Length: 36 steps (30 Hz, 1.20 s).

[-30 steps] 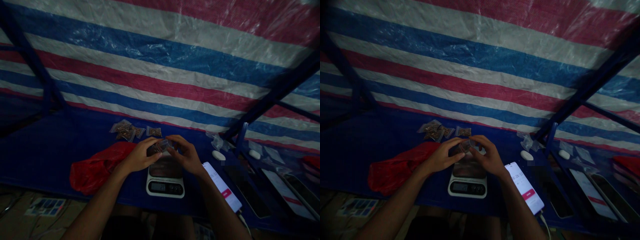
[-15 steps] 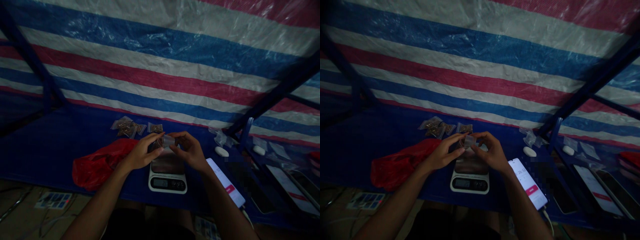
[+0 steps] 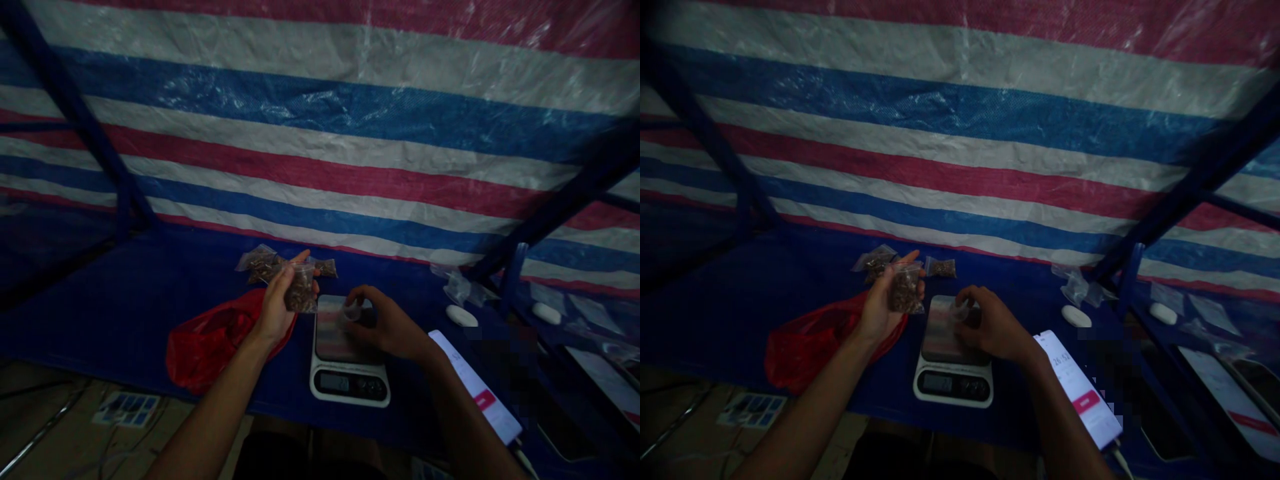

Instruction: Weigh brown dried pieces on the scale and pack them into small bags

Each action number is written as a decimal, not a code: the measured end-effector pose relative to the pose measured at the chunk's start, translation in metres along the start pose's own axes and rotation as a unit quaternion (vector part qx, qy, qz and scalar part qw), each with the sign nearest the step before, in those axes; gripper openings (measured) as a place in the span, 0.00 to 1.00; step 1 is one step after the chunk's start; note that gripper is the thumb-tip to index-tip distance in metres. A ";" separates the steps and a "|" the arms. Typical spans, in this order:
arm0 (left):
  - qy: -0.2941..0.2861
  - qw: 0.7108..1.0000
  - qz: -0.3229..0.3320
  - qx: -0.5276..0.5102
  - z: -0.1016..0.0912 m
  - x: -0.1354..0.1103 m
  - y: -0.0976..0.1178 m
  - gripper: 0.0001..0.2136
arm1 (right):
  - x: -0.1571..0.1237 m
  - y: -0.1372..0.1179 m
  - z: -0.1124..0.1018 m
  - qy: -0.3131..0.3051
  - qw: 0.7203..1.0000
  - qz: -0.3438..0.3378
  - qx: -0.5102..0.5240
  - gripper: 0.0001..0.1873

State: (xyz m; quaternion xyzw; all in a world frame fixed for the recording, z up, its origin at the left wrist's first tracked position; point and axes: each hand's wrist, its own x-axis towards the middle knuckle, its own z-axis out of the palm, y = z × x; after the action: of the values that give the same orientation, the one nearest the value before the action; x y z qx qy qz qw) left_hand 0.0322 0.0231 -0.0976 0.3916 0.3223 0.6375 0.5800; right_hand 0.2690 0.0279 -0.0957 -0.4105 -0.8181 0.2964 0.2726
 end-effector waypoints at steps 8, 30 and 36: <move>-0.040 0.995 -0.044 0.081 -0.003 -0.005 -0.004 0.24 | 0.007 -0.006 0.002 0.139 0.981 -0.024 0.130 0.14; -0.036 0.972 0.047 0.226 -0.002 0.002 -0.007 0.21 | 0.046 -0.022 0.005 0.137 0.970 -0.047 0.194 0.13; -0.032 0.971 0.055 0.231 0.000 0.001 -0.004 0.18 | 0.041 -0.021 0.011 0.146 0.959 -0.046 0.237 0.14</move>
State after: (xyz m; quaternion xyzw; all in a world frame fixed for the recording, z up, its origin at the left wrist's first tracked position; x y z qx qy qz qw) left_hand 0.0341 0.0243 -0.1007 0.5521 0.4199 0.5637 0.4485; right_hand 0.2293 0.0493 -0.0804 -0.3352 -0.6934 0.4057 0.4922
